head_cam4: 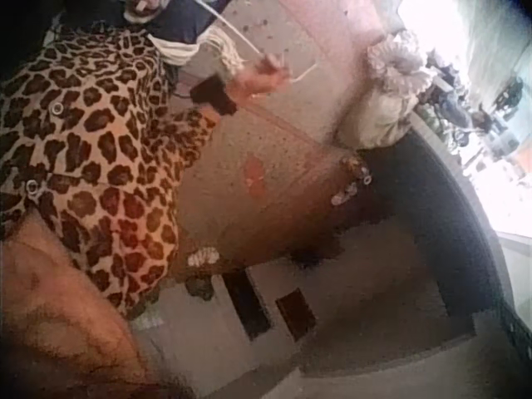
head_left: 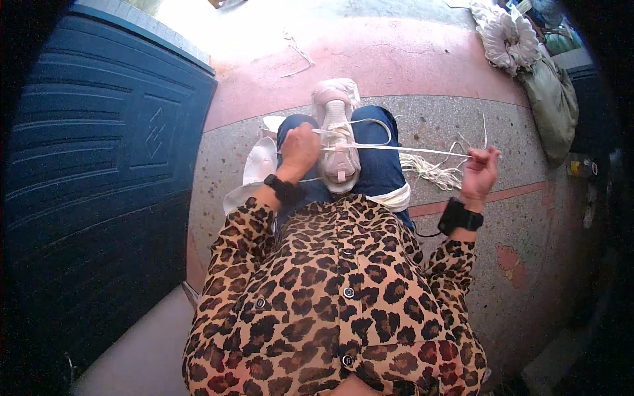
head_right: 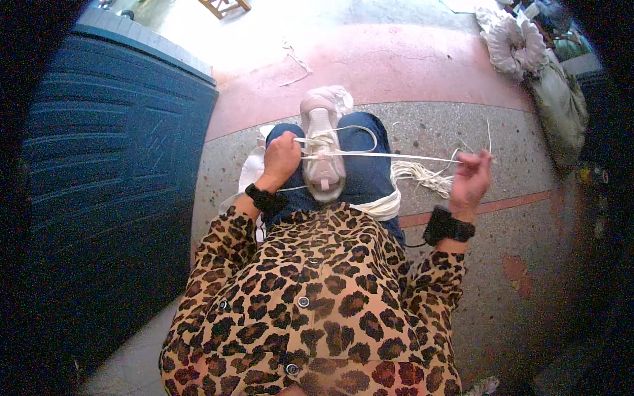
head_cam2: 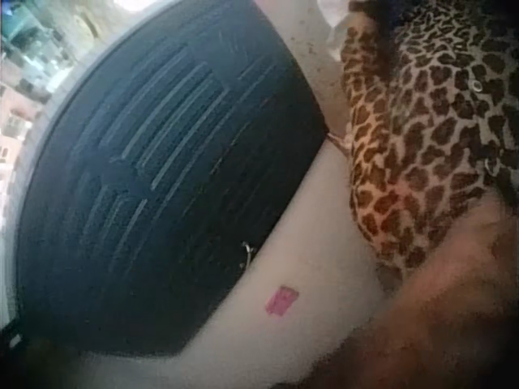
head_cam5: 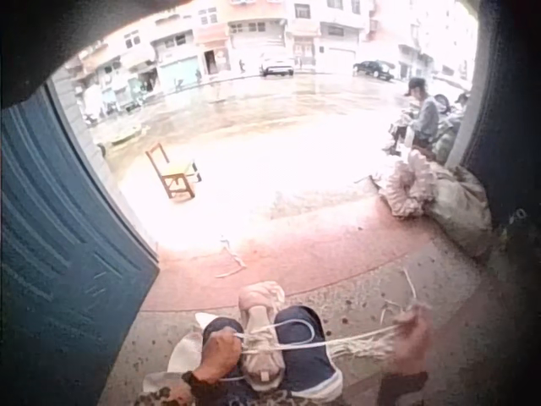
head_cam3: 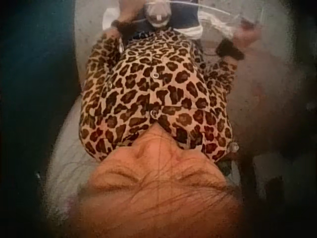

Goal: The recorder is lacing a new white sneaker while sitting in a workshop area.

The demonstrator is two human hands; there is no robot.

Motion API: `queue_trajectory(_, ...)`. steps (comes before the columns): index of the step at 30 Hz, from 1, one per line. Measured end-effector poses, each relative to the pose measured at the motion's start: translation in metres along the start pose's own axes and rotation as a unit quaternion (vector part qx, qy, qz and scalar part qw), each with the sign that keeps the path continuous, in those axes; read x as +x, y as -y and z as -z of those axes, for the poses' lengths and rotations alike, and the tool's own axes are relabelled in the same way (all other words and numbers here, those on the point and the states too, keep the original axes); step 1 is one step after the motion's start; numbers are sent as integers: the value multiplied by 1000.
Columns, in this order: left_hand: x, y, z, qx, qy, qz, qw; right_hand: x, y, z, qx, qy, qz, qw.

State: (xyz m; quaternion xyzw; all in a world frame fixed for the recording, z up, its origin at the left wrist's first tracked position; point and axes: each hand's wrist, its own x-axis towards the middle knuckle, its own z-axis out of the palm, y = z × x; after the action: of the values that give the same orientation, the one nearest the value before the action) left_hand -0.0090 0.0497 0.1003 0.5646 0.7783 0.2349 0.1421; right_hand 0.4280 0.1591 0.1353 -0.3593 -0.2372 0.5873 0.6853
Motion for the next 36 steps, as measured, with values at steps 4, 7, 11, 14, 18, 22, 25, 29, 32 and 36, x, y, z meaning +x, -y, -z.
queue_trajectory(4, -1, -8, -2, 19, 59, -41, 997, 11, 38, 37, 82, 33, 44, 995)
queue_trajectory(7, -3, -10, 6, -17, 128, -1, 992, 13, 44, 56, 140, 21, 49, 989)
queue_trajectory(11, -4, -12, 16, -63, 160, 36, 984, 25, 45, 87, 191, -4, 46, 981)
queue_trajectory(14, -8, -14, 22, -21, 165, 27, 986, 33, 41, 113, 264, -27, -41, 963)
queue_trajectory(18, -14, -9, 31, 26, 198, -86, 976, 37, 19, 107, 196, -21, -119, 973)
queue_trajectory(22, -13, 1, 30, 28, 195, -129, 972, 30, -38, 18, -152, 3, -136, 979)
queue_trajectory(25, -12, 5, 27, 17, 179, -146, 973, 7, -93, -68, -476, 194, -112, 850)
queue_trajectory(29, -16, 3, 27, 10, 143, -136, 980, -26, -141, -142, -542, 460, 195, 676)
queue_trajectory(32, -19, -1, 31, -2, 128, -121, 984, -31, -151, -164, -621, 506, 180, 571)
queue_trajectory(36, -18, 8, 52, -127, 253, -55, 958, -34, -145, -163, -746, 409, 101, 516)
